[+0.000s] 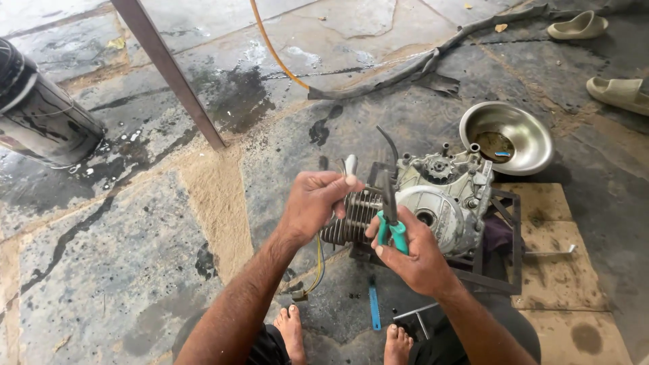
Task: Repairing and rewiring a motorcycle engine component in a workshop environment.
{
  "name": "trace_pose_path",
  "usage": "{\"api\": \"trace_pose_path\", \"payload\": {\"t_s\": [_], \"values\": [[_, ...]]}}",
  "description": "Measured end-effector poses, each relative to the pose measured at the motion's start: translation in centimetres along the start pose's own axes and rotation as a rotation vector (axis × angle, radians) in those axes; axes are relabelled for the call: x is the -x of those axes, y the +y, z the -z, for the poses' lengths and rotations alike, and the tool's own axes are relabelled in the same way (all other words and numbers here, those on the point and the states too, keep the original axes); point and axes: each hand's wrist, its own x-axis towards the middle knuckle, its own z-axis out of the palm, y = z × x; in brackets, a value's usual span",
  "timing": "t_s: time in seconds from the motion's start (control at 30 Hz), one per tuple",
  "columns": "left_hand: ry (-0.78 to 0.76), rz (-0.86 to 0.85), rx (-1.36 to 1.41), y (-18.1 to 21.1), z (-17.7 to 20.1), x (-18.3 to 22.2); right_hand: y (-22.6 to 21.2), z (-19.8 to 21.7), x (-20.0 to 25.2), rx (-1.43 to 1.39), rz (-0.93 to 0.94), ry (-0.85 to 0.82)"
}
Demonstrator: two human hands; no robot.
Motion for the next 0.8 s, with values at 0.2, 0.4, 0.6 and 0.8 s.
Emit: {"api": "trace_pose_path", "payload": {"t_s": [0.2, 0.4, 0.6, 0.8], "values": [[-0.272, -0.043, -0.039, -1.9, 0.2, 0.7, -2.4, 0.0, 1.2, 0.001, 0.278, 0.115], [-0.44, 0.01, -0.16, -1.1, -0.3, 1.8, -3.2, 0.7, 1.1, 0.106, 0.245, 0.008], [-0.5, -0.051, -0.304, -1.9, -0.1, 2.4, -2.2, 0.4, 1.2, 0.081, 0.235, -0.029], [-0.474, -0.053, -0.081, -2.6, -0.2, 1.3, -1.7, 0.2, 1.0, -0.458, 0.225, -0.067]]}}
